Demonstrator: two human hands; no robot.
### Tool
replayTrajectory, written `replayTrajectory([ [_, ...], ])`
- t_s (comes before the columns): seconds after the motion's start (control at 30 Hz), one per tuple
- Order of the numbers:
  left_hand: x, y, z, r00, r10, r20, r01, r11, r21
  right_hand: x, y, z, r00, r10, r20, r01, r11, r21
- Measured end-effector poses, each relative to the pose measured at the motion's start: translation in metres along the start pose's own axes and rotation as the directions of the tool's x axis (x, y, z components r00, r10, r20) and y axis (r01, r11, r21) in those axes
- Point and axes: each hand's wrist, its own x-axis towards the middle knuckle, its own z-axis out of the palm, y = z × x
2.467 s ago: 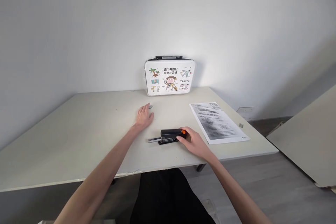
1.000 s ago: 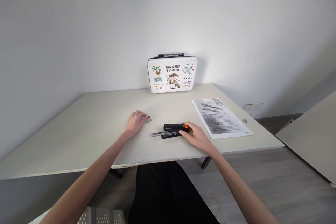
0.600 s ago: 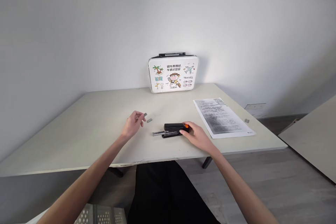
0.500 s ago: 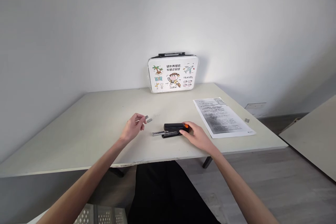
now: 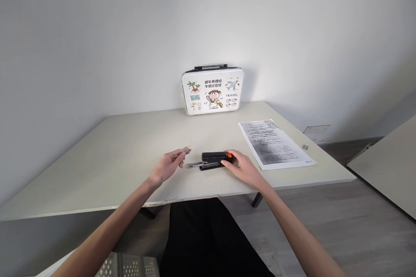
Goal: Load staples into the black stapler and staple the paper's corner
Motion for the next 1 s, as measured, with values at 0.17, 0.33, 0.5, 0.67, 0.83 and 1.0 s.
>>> replayTrajectory([
  [0.17,-0.005,-0.001,0.001,0.999,-0.020,0.033,0.021,1.000,-0.008,-0.001,0.001,0.000,1.000,0.011,0.009,-0.011,1.000,0.012],
  [0.33,-0.009,0.000,0.003,1.000,0.022,0.022,-0.021,0.998,-0.065,-0.001,0.000,-0.001,1.000,0.011,0.010,-0.012,1.000,0.024],
  [0.5,-0.011,0.001,0.006,0.996,0.087,0.005,-0.087,0.994,0.067,-0.001,-0.001,-0.001,1.000,0.009,0.005,-0.010,1.000,0.019],
  [0.67,-0.013,0.001,0.014,0.985,0.173,-0.003,-0.171,0.972,0.161,0.000,0.001,0.000,1.000,0.022,0.004,-0.022,1.000,0.015],
  [0.83,-0.012,-0.002,0.021,0.972,0.232,-0.032,-0.222,0.956,0.193,0.000,0.002,0.000,1.000,0.017,0.008,-0.017,1.000,0.014],
  [1.0,-0.012,-0.002,0.024,0.967,0.244,-0.075,-0.225,0.953,0.202,0.000,0.000,-0.001,1.000,0.026,0.015,-0.026,1.000,0.010],
])
